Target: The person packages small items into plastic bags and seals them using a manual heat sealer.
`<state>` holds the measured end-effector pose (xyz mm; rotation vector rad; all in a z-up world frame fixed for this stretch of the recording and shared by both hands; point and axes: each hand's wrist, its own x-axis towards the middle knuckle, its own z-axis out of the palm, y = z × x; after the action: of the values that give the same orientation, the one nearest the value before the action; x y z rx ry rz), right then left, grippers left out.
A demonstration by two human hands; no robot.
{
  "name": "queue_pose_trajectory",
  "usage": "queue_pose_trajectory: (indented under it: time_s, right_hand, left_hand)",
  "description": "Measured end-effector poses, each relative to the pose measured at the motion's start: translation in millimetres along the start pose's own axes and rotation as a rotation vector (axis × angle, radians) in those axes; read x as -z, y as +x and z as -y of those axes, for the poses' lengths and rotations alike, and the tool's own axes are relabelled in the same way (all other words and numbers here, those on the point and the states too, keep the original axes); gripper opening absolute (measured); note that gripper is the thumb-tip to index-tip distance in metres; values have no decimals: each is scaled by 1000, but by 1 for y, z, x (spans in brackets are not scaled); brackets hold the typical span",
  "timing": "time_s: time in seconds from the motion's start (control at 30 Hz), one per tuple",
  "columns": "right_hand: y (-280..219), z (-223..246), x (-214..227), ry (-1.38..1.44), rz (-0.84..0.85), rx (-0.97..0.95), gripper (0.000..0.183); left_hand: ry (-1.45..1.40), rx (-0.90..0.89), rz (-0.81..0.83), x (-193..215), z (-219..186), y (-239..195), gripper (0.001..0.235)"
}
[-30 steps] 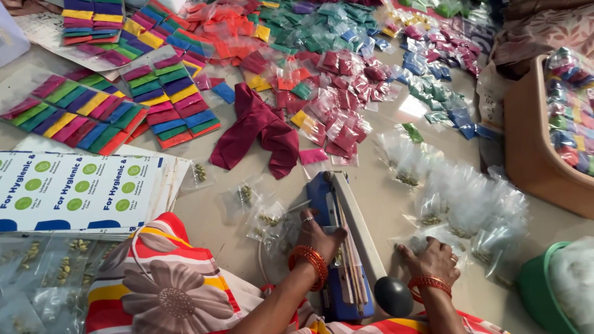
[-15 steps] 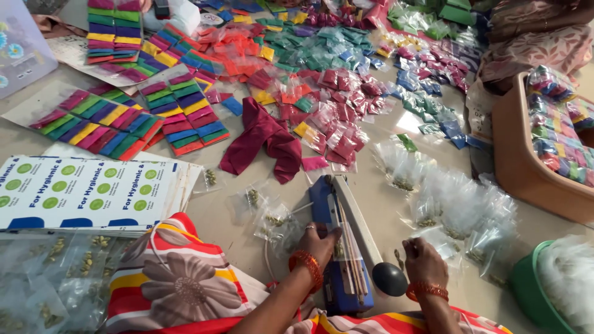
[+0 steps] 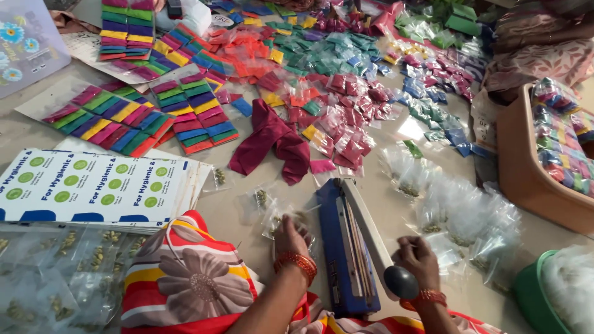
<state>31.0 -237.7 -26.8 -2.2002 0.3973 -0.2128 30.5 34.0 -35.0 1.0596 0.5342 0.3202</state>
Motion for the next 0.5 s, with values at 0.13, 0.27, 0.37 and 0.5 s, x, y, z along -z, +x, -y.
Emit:
queue_pose_trajectory:
  time_s: [0.13,0.27,0.37,0.5]
  right_hand:
    - [24,-26,-38,313,248,10,18]
    - [33,-47,-49,561,522,-65,24]
    - [21,12,-27,596,527,-300,27]
    - [4,49,-9,546,526,-541,33]
  left_hand:
    - [34,552,-98,-5,47,10,53]
    - [490,346,337,-20,1,-19,44]
    - [408,355,355,-21,10,-15,44]
    - [255,404,394,-23,24,-11,48]
